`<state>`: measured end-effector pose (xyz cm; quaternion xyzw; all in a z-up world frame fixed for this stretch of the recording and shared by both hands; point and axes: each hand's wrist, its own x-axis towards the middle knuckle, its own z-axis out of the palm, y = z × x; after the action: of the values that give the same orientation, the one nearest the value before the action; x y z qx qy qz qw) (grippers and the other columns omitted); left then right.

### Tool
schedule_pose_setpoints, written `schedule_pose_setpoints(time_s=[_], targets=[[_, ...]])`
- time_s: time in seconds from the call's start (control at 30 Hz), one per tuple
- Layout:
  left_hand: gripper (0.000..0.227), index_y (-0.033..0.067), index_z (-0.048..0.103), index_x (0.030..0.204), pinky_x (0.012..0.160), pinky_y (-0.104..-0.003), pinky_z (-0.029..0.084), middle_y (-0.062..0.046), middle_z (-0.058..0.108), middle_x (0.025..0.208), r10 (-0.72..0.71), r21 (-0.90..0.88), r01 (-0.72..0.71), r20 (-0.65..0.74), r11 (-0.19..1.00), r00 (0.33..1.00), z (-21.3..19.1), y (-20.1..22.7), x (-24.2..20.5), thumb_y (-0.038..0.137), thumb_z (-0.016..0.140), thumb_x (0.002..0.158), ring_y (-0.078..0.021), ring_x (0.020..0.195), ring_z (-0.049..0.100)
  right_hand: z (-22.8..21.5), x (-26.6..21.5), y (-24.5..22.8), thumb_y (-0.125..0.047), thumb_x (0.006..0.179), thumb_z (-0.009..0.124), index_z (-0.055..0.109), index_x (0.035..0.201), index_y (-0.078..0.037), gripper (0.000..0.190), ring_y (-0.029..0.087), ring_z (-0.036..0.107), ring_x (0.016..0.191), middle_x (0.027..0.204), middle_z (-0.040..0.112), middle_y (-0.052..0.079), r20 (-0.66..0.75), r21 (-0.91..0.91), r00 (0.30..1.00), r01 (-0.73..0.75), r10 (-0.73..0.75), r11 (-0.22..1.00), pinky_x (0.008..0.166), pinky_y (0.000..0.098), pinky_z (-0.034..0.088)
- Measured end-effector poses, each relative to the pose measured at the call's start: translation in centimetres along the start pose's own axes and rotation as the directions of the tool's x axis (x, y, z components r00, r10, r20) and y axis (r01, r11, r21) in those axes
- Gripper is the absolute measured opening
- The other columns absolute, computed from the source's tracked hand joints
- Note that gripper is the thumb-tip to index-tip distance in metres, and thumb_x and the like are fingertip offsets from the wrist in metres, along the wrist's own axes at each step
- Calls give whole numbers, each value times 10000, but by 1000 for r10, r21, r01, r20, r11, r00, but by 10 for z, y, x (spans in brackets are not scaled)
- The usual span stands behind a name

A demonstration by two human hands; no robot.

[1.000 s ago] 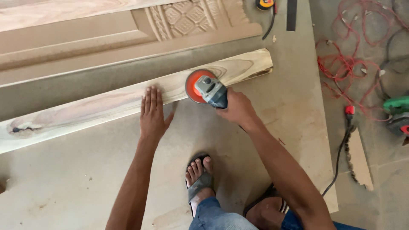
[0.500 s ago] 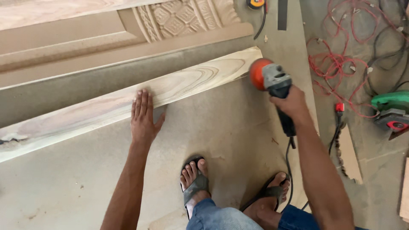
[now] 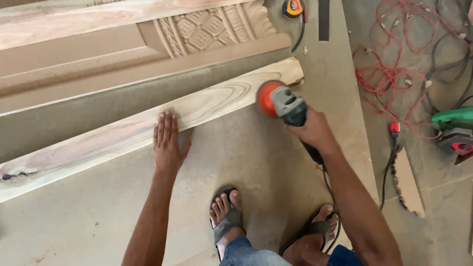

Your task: The person measures a wooden plank with a tape measure and marks it with a pencil. Then, using an angle grinder with a sanding disc, the person sands the plank's surface and edges, flipping it over to sand both sides. The person also briefly handles a second plank.

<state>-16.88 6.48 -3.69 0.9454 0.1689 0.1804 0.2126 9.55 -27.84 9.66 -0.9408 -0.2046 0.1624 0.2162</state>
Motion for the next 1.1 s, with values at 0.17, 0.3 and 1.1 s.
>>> schedule_pose_setpoints(time_s=[0.17,0.3,1.1], targets=[[780,-13,430,1558,1271,-515,279,-182,374,1662,-6,-9,6,17,1000,1000,-1,-1,0,277,760,914,-346,1563,320,-8,9,13,-302,668,836,687,1199,2,629,350,758,919,972,752,217,11,45,998,-64,64,997,800,423,583],[774,-14,432,1550,1263,-518,283,-193,375,1653,-6,1,6,11,1000,1000,0,-2,-1,277,756,911,-361,1553,326,-39,29,60,-369,675,891,710,1059,36,587,341,752,873,940,749,216,-106,-66,976,-200,192,978,798,428,578],[732,-10,416,1549,1260,-506,276,-202,391,1632,-17,-6,17,13,1000,1000,-3,1,3,239,700,922,-358,1537,336,43,30,-92,-328,708,864,662,1112,-11,552,431,709,939,973,740,238,155,-95,984,108,-93,990,807,492,567]])
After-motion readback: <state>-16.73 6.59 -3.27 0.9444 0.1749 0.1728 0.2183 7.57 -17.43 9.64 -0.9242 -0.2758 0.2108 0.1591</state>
